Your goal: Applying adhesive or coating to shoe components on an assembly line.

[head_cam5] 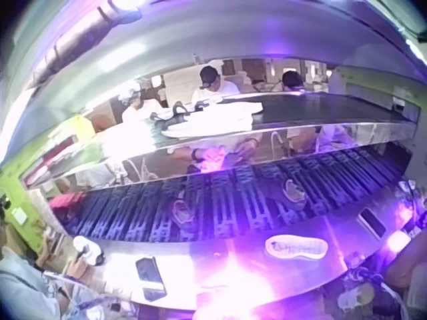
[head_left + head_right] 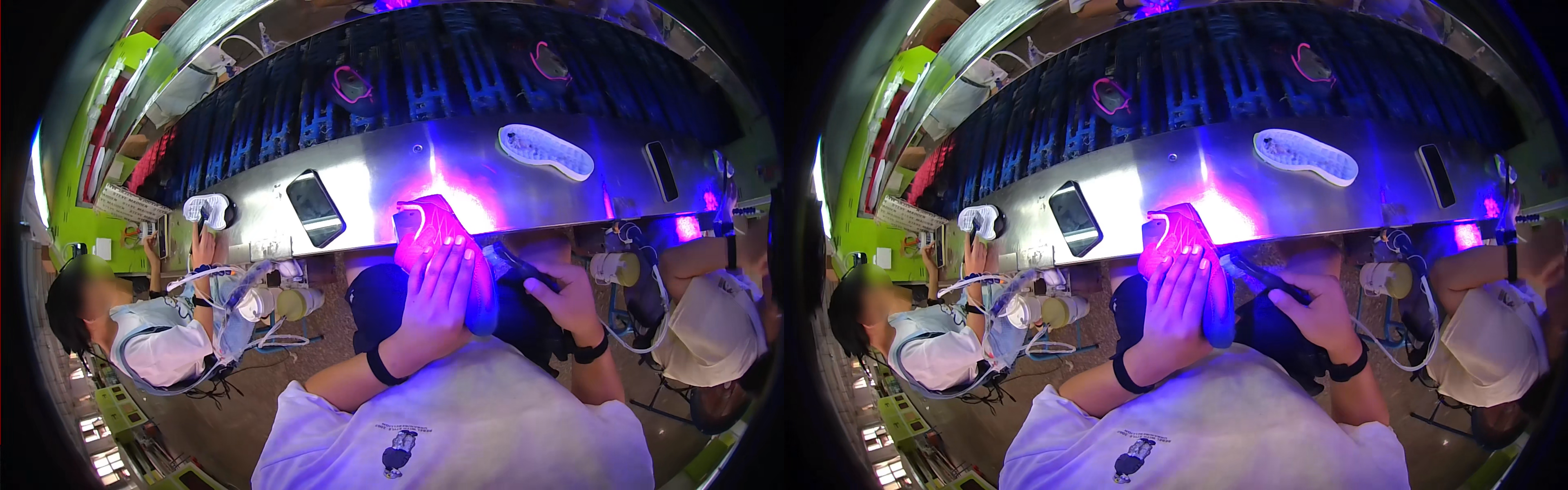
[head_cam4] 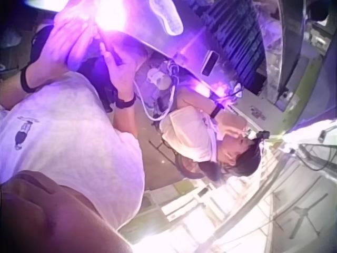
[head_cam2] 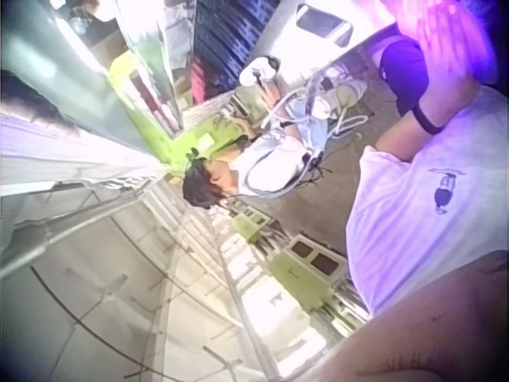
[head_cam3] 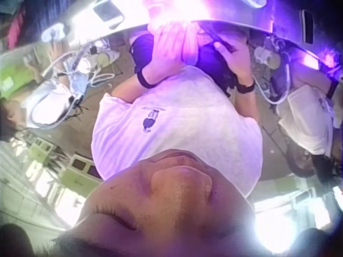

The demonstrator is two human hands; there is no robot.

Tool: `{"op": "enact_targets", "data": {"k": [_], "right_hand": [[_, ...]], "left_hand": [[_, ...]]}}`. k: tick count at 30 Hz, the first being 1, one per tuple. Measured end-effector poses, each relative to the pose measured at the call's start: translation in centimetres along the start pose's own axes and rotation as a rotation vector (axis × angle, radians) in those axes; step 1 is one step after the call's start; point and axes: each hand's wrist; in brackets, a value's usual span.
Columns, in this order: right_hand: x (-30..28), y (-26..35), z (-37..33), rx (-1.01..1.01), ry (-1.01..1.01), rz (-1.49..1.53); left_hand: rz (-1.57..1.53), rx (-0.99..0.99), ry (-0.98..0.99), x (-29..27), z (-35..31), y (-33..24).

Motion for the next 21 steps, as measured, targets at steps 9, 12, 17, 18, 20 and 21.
{"op": "enact_targets", "data": {"k": [9, 12, 17, 18, 20, 21], "right_hand": [[-1.2, -2.1, -1.0, -0.010, 0.075, 0.091], [-1.4, -2.3, -1.4, -0.017, 0.040, 0.082], [-2.0, -2.0, -2.1, -0.018, 0.037, 0.123], [-2.1, -1.8, -2.3, -0.012, 0.033, 0.117], [-2.4, -1.5, -2.7, -0.045, 0.014, 0.129], [-2.5, -1.5, -3.0, -0.038, 0.009, 0.117]], "left_hand": [[0.006, -0.032, -0.033, 0.2, 1.4, -0.4], [0.000, -0.056, -0.020, 0.1, 2.2, -0.7], [0.016, -0.096, -0.067, 0.5, 3.6, -0.9], [0.007, -0.096, -0.066, 0.6, 4.0, -1.0], [0.037, -0.096, -0.096, 0.5, 4.9, -1.2], [0.023, -0.098, -0.098, 0.4, 5.3, -1.3]]}}
Point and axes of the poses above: each hand's wrist, its own z-axis towards the middle knuckle, its own x-axis out of the palm, y = z × x, and after that the axes turned 3 degrees about -z, right-handed
